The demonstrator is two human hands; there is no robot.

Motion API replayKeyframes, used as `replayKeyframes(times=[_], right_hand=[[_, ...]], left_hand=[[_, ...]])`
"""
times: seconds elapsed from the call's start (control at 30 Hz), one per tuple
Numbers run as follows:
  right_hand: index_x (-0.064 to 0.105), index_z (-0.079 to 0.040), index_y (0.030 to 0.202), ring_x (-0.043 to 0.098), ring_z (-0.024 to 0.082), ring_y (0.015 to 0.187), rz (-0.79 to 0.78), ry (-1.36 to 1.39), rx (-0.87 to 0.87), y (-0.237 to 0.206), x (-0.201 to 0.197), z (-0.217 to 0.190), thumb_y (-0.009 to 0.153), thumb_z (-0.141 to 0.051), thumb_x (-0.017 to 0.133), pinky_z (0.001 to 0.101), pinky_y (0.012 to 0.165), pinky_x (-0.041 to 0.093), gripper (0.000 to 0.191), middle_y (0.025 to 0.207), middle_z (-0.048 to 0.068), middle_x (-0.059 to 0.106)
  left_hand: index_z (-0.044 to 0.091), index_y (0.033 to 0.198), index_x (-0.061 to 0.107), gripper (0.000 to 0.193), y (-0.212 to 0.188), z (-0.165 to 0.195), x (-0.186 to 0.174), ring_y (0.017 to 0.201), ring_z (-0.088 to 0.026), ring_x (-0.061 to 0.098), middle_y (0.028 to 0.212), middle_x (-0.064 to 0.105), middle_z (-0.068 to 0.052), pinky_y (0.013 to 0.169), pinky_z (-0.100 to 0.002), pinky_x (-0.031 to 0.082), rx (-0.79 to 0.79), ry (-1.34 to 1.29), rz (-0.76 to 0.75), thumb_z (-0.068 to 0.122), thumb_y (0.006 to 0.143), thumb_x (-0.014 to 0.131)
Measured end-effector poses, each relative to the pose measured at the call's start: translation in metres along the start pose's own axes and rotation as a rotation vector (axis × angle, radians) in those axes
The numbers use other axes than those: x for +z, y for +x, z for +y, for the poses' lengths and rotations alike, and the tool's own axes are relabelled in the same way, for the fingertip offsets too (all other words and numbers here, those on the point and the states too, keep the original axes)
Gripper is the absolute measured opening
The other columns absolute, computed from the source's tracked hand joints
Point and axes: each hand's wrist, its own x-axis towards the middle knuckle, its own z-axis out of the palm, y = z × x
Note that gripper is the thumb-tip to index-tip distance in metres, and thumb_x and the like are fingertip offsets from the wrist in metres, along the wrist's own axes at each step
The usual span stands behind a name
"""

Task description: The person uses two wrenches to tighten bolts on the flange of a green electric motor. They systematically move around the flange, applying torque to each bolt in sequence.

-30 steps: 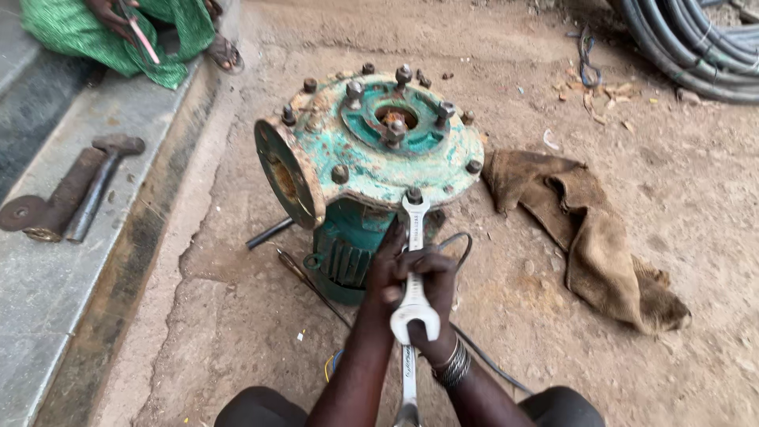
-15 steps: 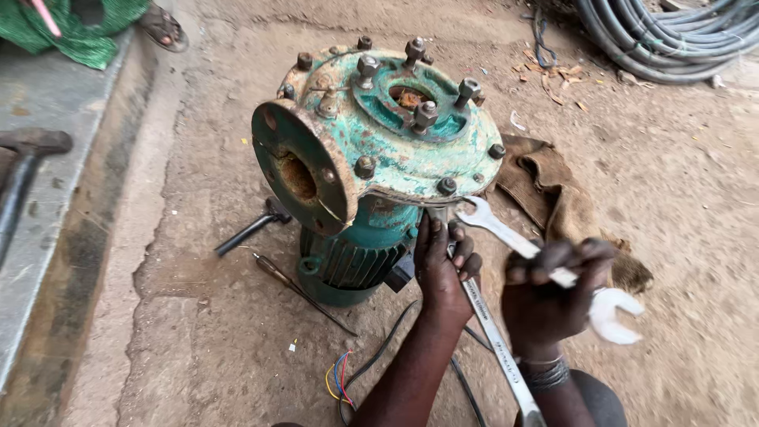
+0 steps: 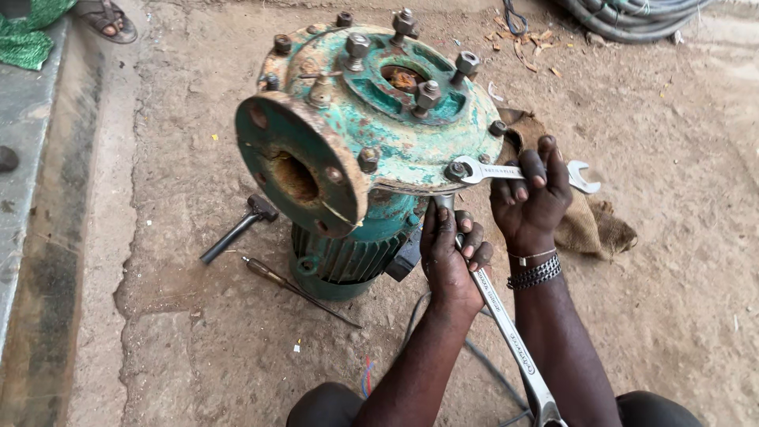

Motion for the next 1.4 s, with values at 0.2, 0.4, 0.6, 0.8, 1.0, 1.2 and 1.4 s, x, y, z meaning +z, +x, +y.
replayKeyframes(times=[0.2,0.4,0.6,0.8,1.0,1.2,1.4], right_hand=[[0.059,-0.013,0.118,0.045,0.008,0.048,0.071,-0.089,-0.048,0.008,0.034,0.005,0.120,-0.033,0.044,0.0242,0.046,0.041,0.025,0.066,-0.006,0.047],[0.051,-0.015,0.115,0.055,0.014,0.063,-0.061,-0.597,-0.271,-0.054,0.103,0.019,0.114,-0.040,0.062,0.0277,0.060,0.052,0.027,0.079,-0.001,0.053],[0.050,-0.009,0.106,0.064,0.030,0.092,-0.715,-1.562,-0.505,-0.072,0.114,0.030,0.102,-0.038,0.067,0.0372,0.084,0.053,0.034,0.109,0.013,0.064],[0.047,-0.012,0.093,0.061,0.019,0.071,-0.460,-0.811,-0.548,-0.067,0.102,-0.001,0.109,-0.032,0.062,0.0318,0.069,0.052,0.030,0.084,0.009,0.065],[0.048,-0.011,0.090,0.056,0.020,0.061,0.157,-0.149,-0.060,0.017,0.046,-0.019,0.114,-0.025,0.045,0.0327,0.052,0.048,0.027,0.079,0.006,0.058],[0.049,-0.013,0.090,0.058,0.021,0.064,0.049,-0.122,0.074,0.012,0.044,0.011,0.104,-0.028,0.050,0.0346,0.060,0.051,0.021,0.079,0.003,0.056],[0.045,-0.006,0.104,0.063,0.032,0.099,-0.682,-1.192,-0.397,-0.047,0.092,0.037,0.103,-0.027,0.074,0.0410,0.083,0.056,0.036,0.099,0.008,0.057]], left_hand=[[0.017,0.124,0.052,0.017,-0.004,0.011,0.003,0.058,-0.003,0.042,0.088,0.053,0.002,0.043,-0.018,0.030,0.041,-0.011,-0.131,0.026,0.110,0.054],[0.023,0.118,0.051,0.013,0.003,-0.003,0.013,0.062,-0.004,0.048,0.086,0.054,0.004,0.047,-0.019,0.038,0.140,0.180,0.076,0.029,0.107,0.051],[0.017,0.111,0.050,0.013,0.039,0.015,-0.034,0.080,-0.011,0.050,0.090,0.053,0.001,0.077,-0.028,0.048,-0.367,-1.015,-0.535,0.028,0.118,0.052],[0.017,0.117,0.053,0.009,0.060,0.004,-0.039,0.059,-0.004,0.044,0.090,0.058,0.000,0.045,-0.018,0.035,0.282,0.099,-0.257,0.024,0.112,0.053],[0.020,0.123,0.054,0.015,0.055,0.007,-0.026,0.056,-0.004,0.044,0.087,0.058,-0.001,0.042,-0.018,0.032,0.236,0.013,-0.211,0.025,0.109,0.054],[0.021,0.127,0.055,0.020,0.051,0.000,-0.014,0.054,-0.003,0.044,0.085,0.058,0.000,0.040,-0.017,0.032,0.268,0.067,-0.151,0.024,0.108,0.053],[0.017,0.132,0.060,0.025,0.045,0.002,-0.009,0.062,-0.004,0.050,0.085,0.058,0.002,0.048,-0.019,0.039,0.294,0.254,0.039,0.025,0.108,0.056]])
